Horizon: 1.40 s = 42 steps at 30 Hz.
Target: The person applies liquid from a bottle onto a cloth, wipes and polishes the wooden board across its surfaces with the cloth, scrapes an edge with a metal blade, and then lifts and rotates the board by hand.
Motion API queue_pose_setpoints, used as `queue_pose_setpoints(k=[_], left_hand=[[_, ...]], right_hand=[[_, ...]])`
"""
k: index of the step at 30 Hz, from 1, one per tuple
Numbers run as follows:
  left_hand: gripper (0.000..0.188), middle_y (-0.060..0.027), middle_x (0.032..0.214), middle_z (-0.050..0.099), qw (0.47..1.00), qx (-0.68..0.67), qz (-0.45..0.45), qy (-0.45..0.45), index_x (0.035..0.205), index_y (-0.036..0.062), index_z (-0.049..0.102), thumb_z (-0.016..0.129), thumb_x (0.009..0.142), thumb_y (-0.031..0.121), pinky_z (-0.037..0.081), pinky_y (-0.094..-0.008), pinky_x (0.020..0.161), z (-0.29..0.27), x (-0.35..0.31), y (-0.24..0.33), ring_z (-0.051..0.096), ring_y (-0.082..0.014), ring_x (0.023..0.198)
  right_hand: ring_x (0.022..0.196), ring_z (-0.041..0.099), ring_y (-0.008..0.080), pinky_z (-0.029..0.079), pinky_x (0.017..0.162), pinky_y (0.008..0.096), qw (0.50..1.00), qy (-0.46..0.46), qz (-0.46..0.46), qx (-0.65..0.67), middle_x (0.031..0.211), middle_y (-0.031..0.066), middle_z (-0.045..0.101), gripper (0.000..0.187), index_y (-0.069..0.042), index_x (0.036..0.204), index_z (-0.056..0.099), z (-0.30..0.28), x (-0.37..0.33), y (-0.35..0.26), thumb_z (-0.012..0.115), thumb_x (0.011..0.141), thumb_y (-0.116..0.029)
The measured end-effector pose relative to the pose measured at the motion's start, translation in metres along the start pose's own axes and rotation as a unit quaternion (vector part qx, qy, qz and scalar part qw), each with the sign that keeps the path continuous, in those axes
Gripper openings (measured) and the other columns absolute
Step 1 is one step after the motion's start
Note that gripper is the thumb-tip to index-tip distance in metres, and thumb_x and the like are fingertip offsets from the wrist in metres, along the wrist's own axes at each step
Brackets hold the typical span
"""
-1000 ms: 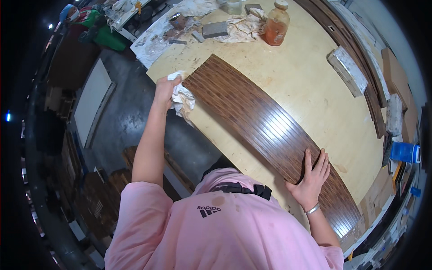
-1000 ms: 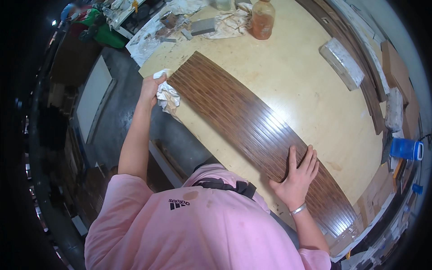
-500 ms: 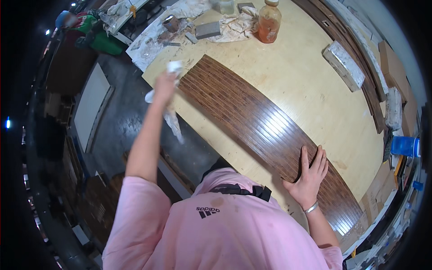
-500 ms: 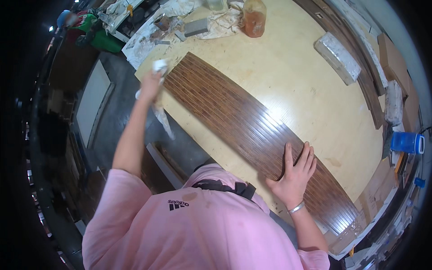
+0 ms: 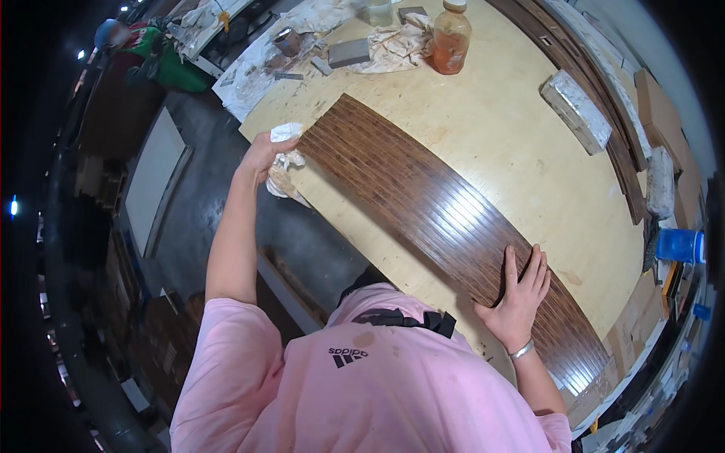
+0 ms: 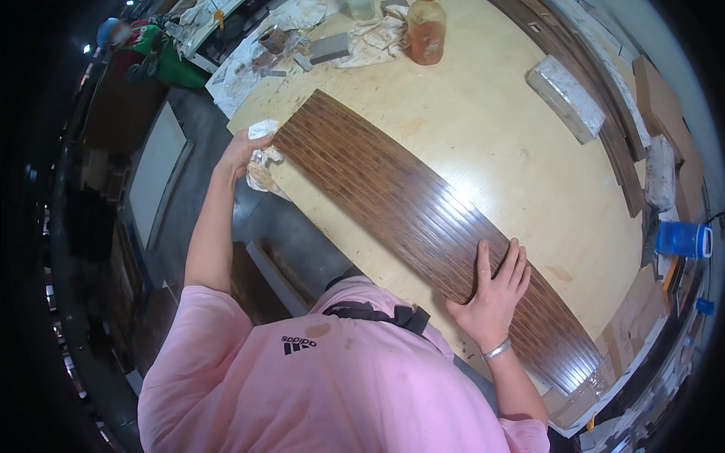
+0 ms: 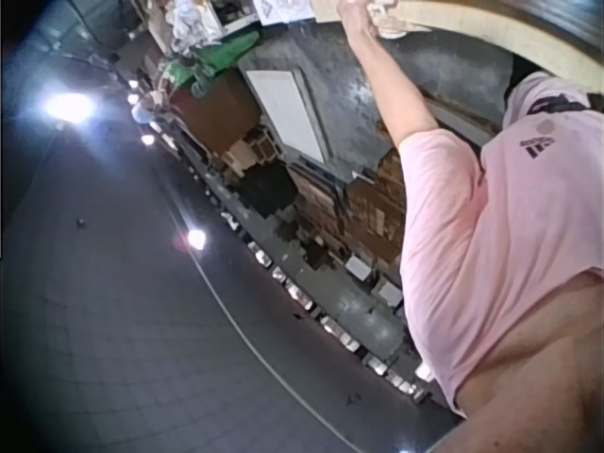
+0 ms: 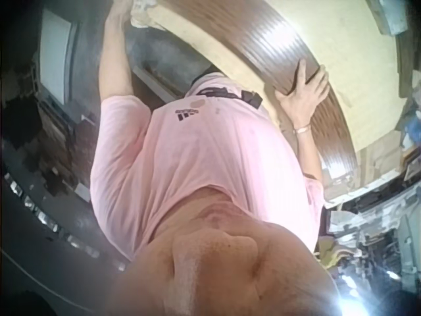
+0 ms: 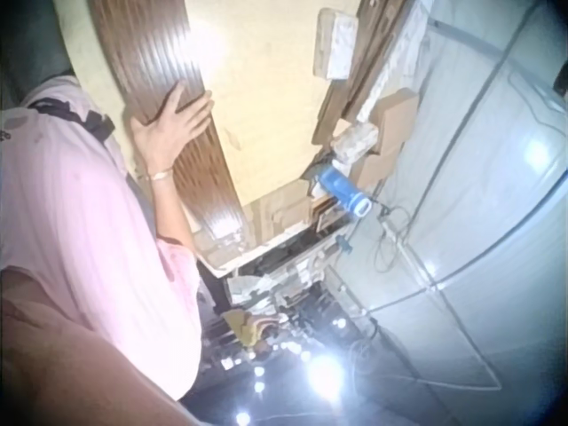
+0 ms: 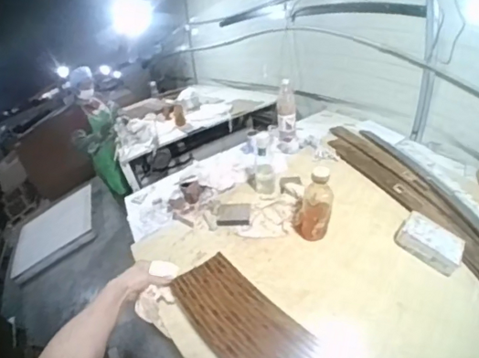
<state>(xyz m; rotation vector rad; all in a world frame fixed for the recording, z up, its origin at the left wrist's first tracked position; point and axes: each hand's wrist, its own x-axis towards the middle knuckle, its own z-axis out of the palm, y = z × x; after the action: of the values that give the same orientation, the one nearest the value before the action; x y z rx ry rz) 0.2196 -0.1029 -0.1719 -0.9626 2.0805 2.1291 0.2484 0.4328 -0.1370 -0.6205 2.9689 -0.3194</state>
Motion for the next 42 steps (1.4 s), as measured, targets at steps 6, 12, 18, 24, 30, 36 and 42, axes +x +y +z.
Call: queue_pose_setpoints(k=[6, 12, 18, 24, 30, 36, 42], left_hand=[[0.035, -0.0074, 0.111, 0.071, 0.999, -0.029, 0.025, 0.013, 0.119, -0.0037, 0.067, 0.072, 0.085, 0.0, 0.052, -0.0307, 0.086, -0.002, 0.004, -0.013, 0.067, -0.0167, 0.097], [0.032, -0.0082, 0.108, 0.072, 0.999, -0.031, 0.022, 0.021, 0.116, -0.0058, 0.068, 0.073, 0.084, 0.0, 0.052, -0.032, 0.084, 0.005, 0.001, -0.005, 0.067, -0.0178, 0.096], [0.031, -0.007, 0.106, 0.072, 0.999, 0.012, 0.043, 0.029, 0.114, -0.0039, 0.069, 0.075, 0.085, 0.003, 0.052, -0.0299, 0.082, 0.012, 0.0, -0.007, 0.067, -0.0158, 0.095], [0.033, -0.0037, 0.102, 0.072, 0.996, 0.016, 0.056, -0.062, 0.114, -0.003, 0.069, 0.077, 0.084, 0.007, 0.052, -0.0271, 0.078, -0.017, 0.013, -0.003, 0.066, -0.0117, 0.089], [0.026, -0.0062, 0.093, 0.074, 0.946, 0.241, 0.202, -0.074, 0.108, -0.0022, 0.072, 0.073, 0.083, 0.007, 0.052, -0.027, 0.072, -0.071, 0.078, 0.065, 0.066, -0.0098, 0.081], [0.036, -0.0141, 0.105, 0.072, 0.743, 0.596, 0.299, -0.062, 0.1, 0.0048, 0.073, 0.072, 0.084, 0.037, 0.052, -0.0433, 0.087, -0.026, 0.143, 0.111, 0.067, -0.0366, 0.101], [0.04, -0.0156, 0.114, 0.067, 0.67, 0.581, 0.461, -0.015, 0.108, 0.0052, 0.063, 0.074, 0.083, 0.035, 0.048, -0.0428, 0.093, 0.052, 0.249, 0.083, 0.062, -0.0332, 0.11]], right_hand=[[0.143, 0.022, 0.0504, 0.018, 0.115, 0.0625, 1.0, 0.001, -0.004, 0.002, 0.155, 0.0328, 0.022, 0.11, -0.013, 0.151, 0.039, -0.002, -0.001, 0.0, 0.083, 0.053, -0.038], [0.144, 0.022, 0.0493, 0.018, 0.116, 0.0612, 1.0, 0.007, -0.003, -0.007, 0.155, 0.0318, 0.022, 0.111, -0.014, 0.151, 0.039, -0.001, -0.003, -0.001, 0.083, 0.052, -0.039], [0.144, 0.023, 0.0488, 0.019, 0.117, 0.0596, 1.0, 0.014, 0.01, -0.01, 0.156, 0.0296, 0.023, 0.114, -0.016, 0.152, 0.039, 0.001, -0.004, -0.003, 0.085, 0.05, -0.038], [0.145, 0.022, 0.0476, 0.018, 0.117, 0.0597, 1.0, 0.0, 0.006, -0.005, 0.158, 0.0285, 0.022, 0.119, -0.017, 0.152, 0.038, -0.002, 0.002, -0.006, 0.088, 0.047, -0.04], [0.148, 0.019, 0.0446, 0.016, 0.118, 0.0602, 0.996, -0.034, 0.079, -0.037, 0.16, 0.0276, 0.02, 0.134, -0.012, 0.155, 0.031, -0.013, 0.035, -0.055, 0.09, 0.043, -0.057], [0.146, 0.018, 0.0517, 0.019, 0.117, 0.0618, 0.999, -0.04, -0.022, -0.011, 0.16, 0.0293, 0.017, 0.135, -0.018, 0.155, 0.031, 0.012, 0.133, -0.181, 0.092, 0.041, -0.055], [0.143, 0.025, 0.0501, 0.024, 0.114, 0.0595, 0.996, -0.057, 0.025, -0.063, 0.159, 0.0298, 0.021, 0.127, -0.024, 0.153, 0.036, 0.021, 0.158, -0.205, 0.093, 0.042, -0.047]])
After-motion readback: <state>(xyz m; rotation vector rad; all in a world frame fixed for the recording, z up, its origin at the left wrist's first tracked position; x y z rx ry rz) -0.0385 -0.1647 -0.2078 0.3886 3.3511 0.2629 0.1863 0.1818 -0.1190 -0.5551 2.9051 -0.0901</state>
